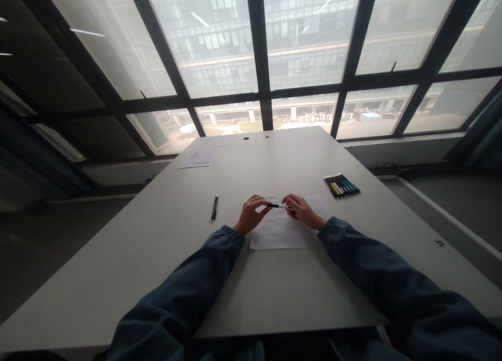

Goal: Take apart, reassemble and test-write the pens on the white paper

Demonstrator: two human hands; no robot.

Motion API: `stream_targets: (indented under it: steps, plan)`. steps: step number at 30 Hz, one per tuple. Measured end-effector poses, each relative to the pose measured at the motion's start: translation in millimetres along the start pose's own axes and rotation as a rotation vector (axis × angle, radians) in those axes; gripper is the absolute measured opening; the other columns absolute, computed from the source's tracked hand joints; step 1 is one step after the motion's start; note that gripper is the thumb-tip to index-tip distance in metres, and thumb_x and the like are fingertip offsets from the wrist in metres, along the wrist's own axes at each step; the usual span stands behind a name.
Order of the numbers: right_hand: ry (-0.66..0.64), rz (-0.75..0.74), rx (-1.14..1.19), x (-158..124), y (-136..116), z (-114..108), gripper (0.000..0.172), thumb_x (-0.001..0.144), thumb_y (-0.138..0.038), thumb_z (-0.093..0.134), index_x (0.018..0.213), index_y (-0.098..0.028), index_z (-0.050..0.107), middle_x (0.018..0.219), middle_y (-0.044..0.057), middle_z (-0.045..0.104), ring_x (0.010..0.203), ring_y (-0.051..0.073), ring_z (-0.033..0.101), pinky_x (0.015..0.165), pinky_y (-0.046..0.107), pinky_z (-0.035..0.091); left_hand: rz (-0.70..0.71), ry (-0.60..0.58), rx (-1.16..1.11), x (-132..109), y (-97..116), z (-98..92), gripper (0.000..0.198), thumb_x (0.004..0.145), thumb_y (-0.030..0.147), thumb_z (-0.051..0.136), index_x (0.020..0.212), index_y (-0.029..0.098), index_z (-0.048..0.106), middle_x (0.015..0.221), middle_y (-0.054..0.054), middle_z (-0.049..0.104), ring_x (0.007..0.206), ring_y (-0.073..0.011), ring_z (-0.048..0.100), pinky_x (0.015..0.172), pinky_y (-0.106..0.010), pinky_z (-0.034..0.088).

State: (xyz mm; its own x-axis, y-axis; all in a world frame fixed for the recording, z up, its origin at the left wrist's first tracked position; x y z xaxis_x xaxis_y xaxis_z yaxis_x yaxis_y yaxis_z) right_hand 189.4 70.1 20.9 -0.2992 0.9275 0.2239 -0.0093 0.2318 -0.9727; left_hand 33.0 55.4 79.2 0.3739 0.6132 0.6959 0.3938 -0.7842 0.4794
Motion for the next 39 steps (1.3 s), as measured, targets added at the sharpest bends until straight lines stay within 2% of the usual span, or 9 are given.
stream_targets:
  steps: [8, 12, 15, 18, 21, 25, 28, 32, 39]
  plan:
    - [0.165, -0.389, -0.597, -8.0, -42.9, -14.7, 0.023, 0.092, -0.038, 0.059, 0.084, -0.021, 0.071, 0.086, 0.007, 0.064, 0.081, 0.020, 0.057, 0.076, 0.033, 0.046, -0.079, 0.093, 0.094, -1.2, -11.4, -10.9, 0.014, 0.088, 0.033, 0.067, 0.094, 0.021, 0.070, 0.090, -0.006, 0.070, 0.088, -0.0202, 0.063, 0.082, -0.039, 0.055]
    - [0.133, -0.408, -0.715, -7.4, -45.8, -12.8, 0.016, 0.091, -0.032, 0.062, 0.085, -0.023, 0.074, 0.086, 0.007, 0.065, 0.084, 0.021, 0.058, 0.077, 0.034, 0.046, -0.063, 0.079, 0.094, -2.2, -13.6, -8.7, 0.014, 0.087, 0.033, 0.068, 0.095, 0.022, 0.070, 0.090, -0.005, 0.071, 0.088, -0.0203, 0.063, 0.082, -0.039, 0.054]
    - [0.190, -0.369, -0.749, 0.1, -45.4, -31.1, 0.019, 0.091, -0.029, 0.060, 0.082, -0.022, 0.074, 0.083, 0.007, 0.066, 0.080, 0.020, 0.059, 0.075, 0.032, 0.046, -0.104, 0.098, 0.095, -2.9, -19.4, -10.8, 0.032, 0.089, 0.031, 0.066, 0.119, 0.023, 0.062, 0.102, -0.006, 0.070, 0.094, -0.0205, 0.062, 0.081, -0.038, 0.054]
    - [0.370, -0.281, -0.784, 9.8, -43.0, -83.9, 0.019, 0.088, -0.029, 0.060, 0.081, -0.018, 0.075, 0.079, 0.007, 0.068, 0.072, 0.019, 0.060, 0.070, 0.031, 0.045, -0.108, 0.019, 0.160, -3.3, -19.2, -4.7, 0.045, 0.090, 0.029, 0.063, 0.134, 0.025, 0.053, 0.115, -0.008, 0.066, 0.105, -0.0221, 0.060, 0.089, -0.041, 0.052]
    - [0.616, -0.122, -0.809, 7.7, -31.9, -166.2, 0.018, 0.082, -0.028, 0.063, 0.085, -0.015, 0.075, 0.076, 0.009, 0.071, 0.066, 0.019, 0.061, 0.067, 0.030, 0.045, -0.016, -0.220, 0.278, -7.5, -10.9, 19.3, 0.033, 0.087, 0.033, 0.067, 0.120, 0.027, 0.066, 0.125, -0.008, 0.063, 0.120, -0.0266, 0.053, 0.102, -0.049, 0.044]
    - [0.916, 0.089, -0.858, -28.5, -8.9, -277.8, 0.021, 0.078, -0.028, 0.063, 0.083, -0.012, 0.076, 0.079, 0.013, 0.074, 0.071, 0.023, 0.064, 0.067, 0.031, 0.045, 0.028, -0.403, 0.309, -17.6, -13.1, 40.3, 0.027, 0.082, 0.041, 0.071, 0.106, 0.030, 0.073, 0.128, -0.007, 0.062, 0.125, -0.0291, 0.050, 0.106, -0.050, 0.041]
    - [1.047, 0.233, -0.917, -64.3, 10.9, -334.7, 0.023, 0.074, -0.029, 0.065, 0.082, -0.011, 0.077, 0.079, 0.016, 0.073, 0.073, 0.026, 0.065, 0.067, 0.033, 0.046, 0.013, -0.404, 0.305, -19.1, -21.8, 42.2, 0.034, 0.081, 0.041, 0.072, 0.112, 0.029, 0.071, 0.126, -0.007, 0.064, 0.122, -0.0283, 0.053, 0.106, -0.048, 0.042]
    - [1.114, 0.393, -0.927, -90.6, 33.8, -366.9, 0.024, 0.071, -0.029, 0.068, 0.083, -0.011, 0.078, 0.083, 0.018, 0.074, 0.076, 0.028, 0.065, 0.069, 0.035, 0.047, 0.007, -0.397, 0.309, -19.0, -28.8, 41.2, 0.035, 0.082, 0.042, 0.070, 0.114, 0.028, 0.070, 0.124, -0.008, 0.064, 0.119, -0.0278, 0.056, 0.104, -0.046, 0.044]
    - [1.062, 0.430, -0.970, -75.3, 44.2, -361.2, 0.027, 0.072, -0.034, 0.067, 0.085, -0.013, 0.078, 0.087, 0.018, 0.073, 0.080, 0.027, 0.066, 0.071, 0.034, 0.047, -0.017, -0.425, 0.332, -21.7, -35.6, 42.2, 0.038, 0.085, 0.046, 0.065, 0.118, 0.029, 0.068, 0.128, -0.008, 0.062, 0.121, -0.0294, 0.055, 0.102, -0.047, 0.045]
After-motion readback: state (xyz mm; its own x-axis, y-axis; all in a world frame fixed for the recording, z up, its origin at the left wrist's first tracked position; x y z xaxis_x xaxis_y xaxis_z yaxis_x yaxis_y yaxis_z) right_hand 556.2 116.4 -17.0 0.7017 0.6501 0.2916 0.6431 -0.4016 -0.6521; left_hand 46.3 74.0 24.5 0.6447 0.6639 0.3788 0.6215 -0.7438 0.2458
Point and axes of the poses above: each hand's wrist, its own x-axis towards the middle knuckle, its own z-axis out of the palm, y = z × x, the point moved 10 cm from there along x, towards the middle knuckle
